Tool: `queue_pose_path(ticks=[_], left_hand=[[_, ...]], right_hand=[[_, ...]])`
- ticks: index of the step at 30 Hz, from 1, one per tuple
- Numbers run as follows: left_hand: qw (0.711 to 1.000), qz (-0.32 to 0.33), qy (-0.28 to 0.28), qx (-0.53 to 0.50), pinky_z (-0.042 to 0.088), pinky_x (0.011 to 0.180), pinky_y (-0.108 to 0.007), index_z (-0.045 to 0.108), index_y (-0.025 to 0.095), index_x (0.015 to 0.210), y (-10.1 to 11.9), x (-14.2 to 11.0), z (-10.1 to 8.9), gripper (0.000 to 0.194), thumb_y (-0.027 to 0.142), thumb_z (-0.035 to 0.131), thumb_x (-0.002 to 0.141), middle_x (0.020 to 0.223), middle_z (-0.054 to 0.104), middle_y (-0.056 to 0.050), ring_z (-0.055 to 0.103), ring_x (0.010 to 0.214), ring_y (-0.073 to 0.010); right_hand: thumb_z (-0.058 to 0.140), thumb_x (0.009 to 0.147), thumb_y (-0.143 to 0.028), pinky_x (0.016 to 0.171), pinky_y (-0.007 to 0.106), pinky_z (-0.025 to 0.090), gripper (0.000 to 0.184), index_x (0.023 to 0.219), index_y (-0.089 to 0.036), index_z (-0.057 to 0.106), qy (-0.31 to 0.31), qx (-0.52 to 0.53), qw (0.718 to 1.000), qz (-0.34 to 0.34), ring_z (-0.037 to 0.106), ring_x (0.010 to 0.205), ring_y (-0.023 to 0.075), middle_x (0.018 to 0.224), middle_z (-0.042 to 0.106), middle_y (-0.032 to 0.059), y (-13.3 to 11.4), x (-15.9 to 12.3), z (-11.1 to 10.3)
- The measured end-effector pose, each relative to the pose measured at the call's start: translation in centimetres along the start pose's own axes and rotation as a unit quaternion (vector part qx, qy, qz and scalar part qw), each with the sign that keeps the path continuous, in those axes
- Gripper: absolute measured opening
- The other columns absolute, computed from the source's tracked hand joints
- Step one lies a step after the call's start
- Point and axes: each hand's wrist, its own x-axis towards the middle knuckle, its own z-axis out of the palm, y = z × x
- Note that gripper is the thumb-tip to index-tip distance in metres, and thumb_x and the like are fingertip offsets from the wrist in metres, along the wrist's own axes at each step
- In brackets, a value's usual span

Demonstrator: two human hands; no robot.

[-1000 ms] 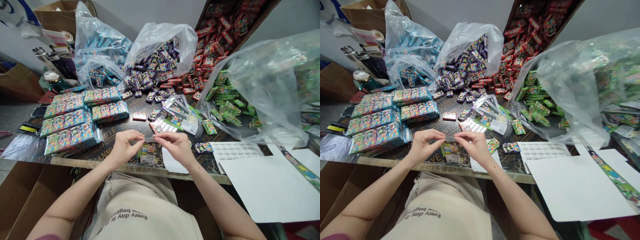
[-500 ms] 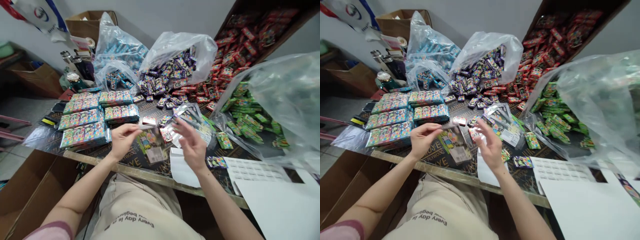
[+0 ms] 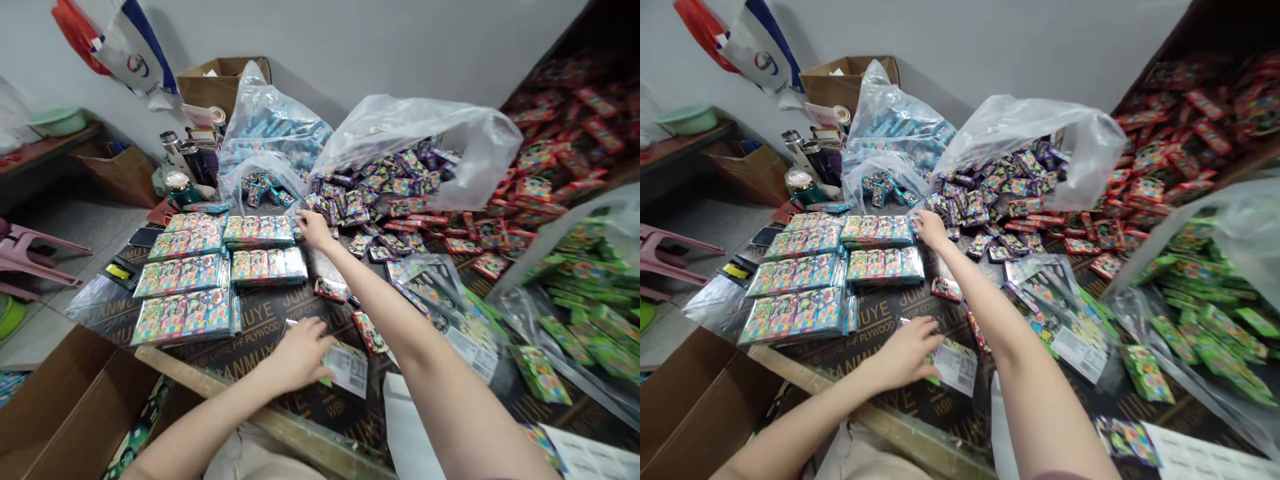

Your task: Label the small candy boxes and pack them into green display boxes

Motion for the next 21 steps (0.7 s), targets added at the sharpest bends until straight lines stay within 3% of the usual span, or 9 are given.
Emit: queue_pose_path(ticks=[3,8,11,14,18,21], left_hand=[[0.99,0.122,-0.066,-0.019,0.03,0.108,-0.054,0.041,0.014,0.139,-0.7,2.9,1.7,0.091,0.066,0.066,0.069,0.145,0.04,-0.023,0.038,0.134,-0.0371],[0.983,0.169,-0.075,-0.023,0.021,0.113,-0.052,0.029,0.011,0.146,-1.6,3.4,3.0,0.092,0.064,0.058,0.076,0.15,0.034,-0.02,0.029,0.14,-0.0337],[0.984,0.166,-0.064,-0.006,0.023,0.112,-0.05,0.032,0.011,0.145,-1.7,3.2,3.1,0.089,0.063,0.057,0.077,0.149,0.036,-0.019,0.03,0.139,-0.0329],[0.987,0.156,-0.047,0.006,0.027,0.109,-0.048,0.038,0.012,0.142,-1.7,3.2,3.5,0.081,0.058,0.058,0.078,0.147,0.04,-0.018,0.034,0.137,-0.031],[0.99,0.143,-0.016,0.007,0.028,0.109,-0.048,0.043,0.014,0.139,-1.7,3.4,4.7,0.071,0.054,0.057,0.081,0.146,0.042,-0.016,0.037,0.136,-0.0302],[0.99,0.141,-0.012,0.002,0.028,0.108,-0.048,0.046,0.016,0.137,-1.6,3.5,5.4,0.066,0.054,0.054,0.084,0.146,0.043,-0.016,0.038,0.135,-0.0305]], right_hand=[[0.046,0.087,-0.013,0.099,0.036,0.046,0.034,0.111,-0.018,0.069,-0.049,0.008,0.998,-0.024,0.063,0.11,0.0225,0.115,0.07,0.0059,-0.1,5.6,1.7],[0.059,0.081,-0.017,0.103,0.042,0.042,0.042,0.123,-0.012,0.061,-0.108,-0.008,0.994,-0.001,0.059,0.117,0.0285,0.123,0.065,0.0124,2.2,12.8,5.1],[0.079,0.067,-0.033,0.107,0.049,0.038,0.077,0.134,-0.009,0.048,-0.117,-0.023,0.992,0.046,0.053,0.122,0.0349,0.13,0.056,0.0189,3.3,15.4,7.6],[0.084,0.053,-0.052,0.108,0.056,0.032,0.107,0.137,-0.005,0.037,-0.064,-0.004,0.989,0.131,0.043,0.129,0.0404,0.134,0.046,0.0241,3.4,17.7,10.4],[0.063,0.075,-0.06,0.102,0.063,0.027,0.1,0.137,0.005,0.018,0.009,0.048,0.978,0.204,0.03,0.136,0.0435,0.138,0.028,0.0337,3.1,20.1,13.7],[0.057,0.082,-0.057,0.097,0.067,0.028,0.088,0.137,0.0,0.018,0.009,0.039,0.983,0.181,0.028,0.136,0.0449,0.138,0.025,0.0314,2.7,20.8,14.3]])
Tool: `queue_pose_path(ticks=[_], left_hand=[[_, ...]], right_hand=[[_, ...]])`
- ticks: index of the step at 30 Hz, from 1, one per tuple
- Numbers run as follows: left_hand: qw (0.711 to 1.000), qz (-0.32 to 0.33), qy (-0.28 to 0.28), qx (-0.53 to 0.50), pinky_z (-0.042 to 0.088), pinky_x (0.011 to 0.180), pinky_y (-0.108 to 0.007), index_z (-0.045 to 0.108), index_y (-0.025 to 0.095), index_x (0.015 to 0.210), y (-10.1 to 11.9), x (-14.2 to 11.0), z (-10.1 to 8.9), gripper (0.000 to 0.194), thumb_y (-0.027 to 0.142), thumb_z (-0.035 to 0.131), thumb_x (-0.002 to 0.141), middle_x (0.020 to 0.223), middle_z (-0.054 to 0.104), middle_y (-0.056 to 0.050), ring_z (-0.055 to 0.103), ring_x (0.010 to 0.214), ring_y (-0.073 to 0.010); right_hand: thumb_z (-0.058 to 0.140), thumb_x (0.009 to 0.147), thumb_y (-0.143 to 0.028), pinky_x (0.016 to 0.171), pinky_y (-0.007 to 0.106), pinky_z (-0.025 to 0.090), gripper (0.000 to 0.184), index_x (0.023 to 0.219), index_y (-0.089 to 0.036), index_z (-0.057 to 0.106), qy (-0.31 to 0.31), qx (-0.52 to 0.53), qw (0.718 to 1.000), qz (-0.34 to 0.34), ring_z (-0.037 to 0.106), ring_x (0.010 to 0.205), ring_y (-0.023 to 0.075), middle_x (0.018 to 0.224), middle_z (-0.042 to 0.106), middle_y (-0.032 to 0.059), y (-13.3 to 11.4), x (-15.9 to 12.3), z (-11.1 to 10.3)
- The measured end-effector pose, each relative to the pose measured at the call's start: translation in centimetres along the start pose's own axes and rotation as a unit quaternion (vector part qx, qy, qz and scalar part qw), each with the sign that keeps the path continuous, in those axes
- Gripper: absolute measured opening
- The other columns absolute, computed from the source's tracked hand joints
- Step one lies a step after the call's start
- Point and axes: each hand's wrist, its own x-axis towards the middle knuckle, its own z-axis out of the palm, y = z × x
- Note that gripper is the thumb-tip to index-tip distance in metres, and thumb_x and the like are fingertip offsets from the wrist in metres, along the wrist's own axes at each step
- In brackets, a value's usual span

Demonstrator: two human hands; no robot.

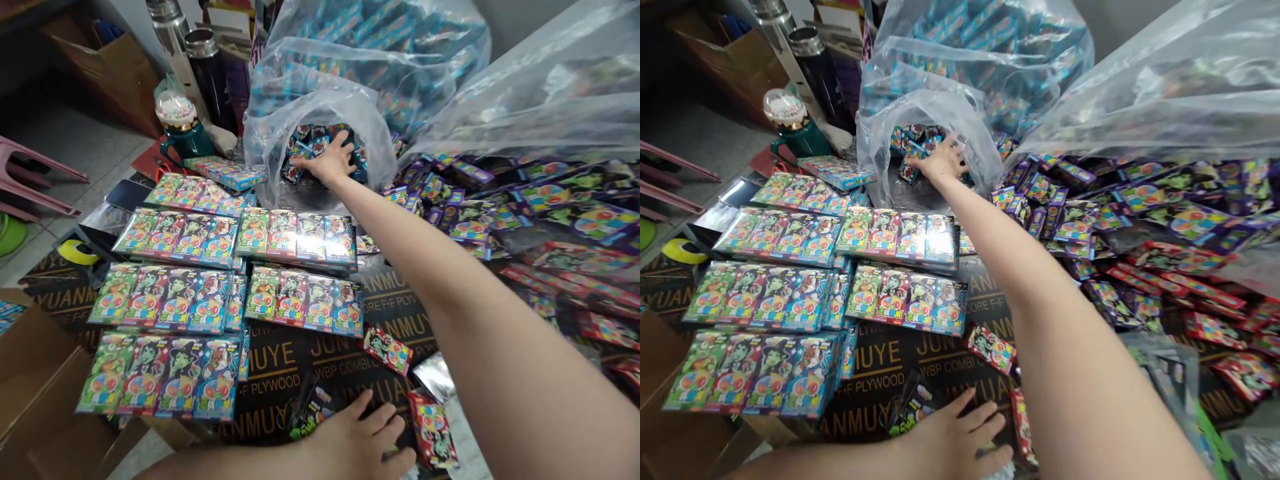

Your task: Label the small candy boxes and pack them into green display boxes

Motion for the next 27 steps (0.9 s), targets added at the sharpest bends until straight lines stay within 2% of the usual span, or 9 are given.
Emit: queue_pose_path(ticks=[5,8,11,14,16,19,21,24,27], left_hand=[[1.0,-0.011,0.002,-0.003,0.027,0.108,-0.049,0.047,0.018,0.136,0.3,0.1,0.4,0.064,0.052,0.056,0.083,0.146,0.044,-0.015,0.038,0.135,-0.0305],[1.0,-0.015,0.01,-0.014,0.025,0.109,-0.049,0.047,0.017,0.136,0.4,0.1,0.6,0.065,0.052,0.057,0.083,0.145,0.045,-0.015,0.038,0.135,-0.0302],[1.0,-0.012,-0.001,-0.023,0.024,0.11,-0.049,0.044,0.015,0.138,0.2,0.0,0.5,0.069,0.051,0.059,0.082,0.145,0.043,-0.016,0.036,0.135,-0.0303],[0.999,-0.011,-0.02,-0.039,0.024,0.111,-0.049,0.039,0.012,0.141,0.0,-0.2,-0.1,0.083,0.059,0.062,0.076,0.148,0.039,-0.017,0.032,0.138,-0.0318],[0.998,-0.003,-0.02,-0.053,0.022,0.112,-0.05,0.038,0.011,0.142,0.0,-0.4,-0.6,0.092,0.061,0.066,0.071,0.148,0.038,-0.018,0.031,0.138,-0.0326],[0.997,-0.015,-0.019,-0.072,0.02,0.113,-0.05,0.04,0.008,0.138,0.4,-0.7,-1.0,0.091,0.056,0.071,0.068,0.142,0.044,-0.019,0.036,0.134,-0.0327],[0.996,-0.039,-0.022,-0.081,0.024,0.111,-0.047,0.041,0.005,0.136,0.9,-0.8,-1.1,0.086,0.048,0.072,0.068,0.132,0.053,-0.019,0.045,0.124,-0.0306],[0.995,-0.052,-0.018,-0.082,0.031,0.106,-0.042,0.043,0.005,0.134,1.6,-1.0,-1.5,0.081,0.038,0.075,0.067,0.117,0.059,-0.016,0.051,0.11,-0.0273],[0.992,-0.081,-0.01,-0.099,0.033,0.102,-0.046,0.052,0.006,0.125,1.7,-0.9,-2.2,0.083,0.049,0.08,0.059,0.111,0.06,-0.017,0.052,0.107,-0.0312]], right_hand=[[0.075,0.068,-0.052,0.098,0.066,0.032,0.084,0.129,-0.012,0.035,-0.068,-0.057,0.992,-0.092,0.04,0.128,0.0424,0.136,0.031,0.0201,-1.6,-1.0,-1.0],[0.074,0.071,-0.05,0.1,0.062,0.034,0.07,0.122,-0.011,0.045,-0.098,-0.098,0.987,-0.083,0.046,0.124,0.0384,0.135,0.031,0.018,-2.8,-1.7,-1.6],[0.07,0.075,-0.05,0.101,0.059,0.036,0.059,0.116,-0.012,0.052,-0.115,-0.123,0.983,-0.072,0.049,0.121,0.0351,0.131,0.037,0.0148,-3.6,-2.2,-2.6],[0.073,0.072,-0.049,0.103,0.055,0.036,0.056,0.113,-0.015,0.055,-0.117,-0.14,0.977,-0.113,0.049,0.121,0.0343,0.126,0.046,0.0116,-3.6,-3.2,-5.3],[0.077,0.067,-0.047,0.105,0.053,0.037,0.061,0.116,-0.018,0.055,-0.101,-0.152,0.97,-0.163,0.045,0.124,0.0357,0.126,0.047,0.011,-3.0,-5.0,-8.4],[0.074,0.069,-0.049,0.104,0.053,0.039,0.064,0.122,-0.02,0.052,-0.086,-0.171,0.956,-0.222,0.042,0.126,0.0369,0.128,0.047,0.0112,-1.5,-10.4,-14.7],[0.07,0.073,-0.05,0.102,0.054,0.041,0.059,0.12,-0.02,0.054,-0.084,-0.186,0.954,-0.218,0.046,0.122,0.0364,0.124,0.05,0.0115,-0.1,-15.6,-18.9],[0.066,0.075,-0.051,0.095,0.052,0.047,0.045,0.109,-0.023,0.06,-0.033,-0.163,0.977,-0.135,0.055,0.11,0.033,0.111,0.058,0.01,3.1,-24.1,-23.6],[0.061,0.077,-0.055,0.078,0.044,0.055,0.045,0.111,-0.025,0.059,0.02,-0.024,0.999,0.016,0.064,0.088,0.0267,0.094,0.065,0.006,6.7,-31.4,-25.0]])
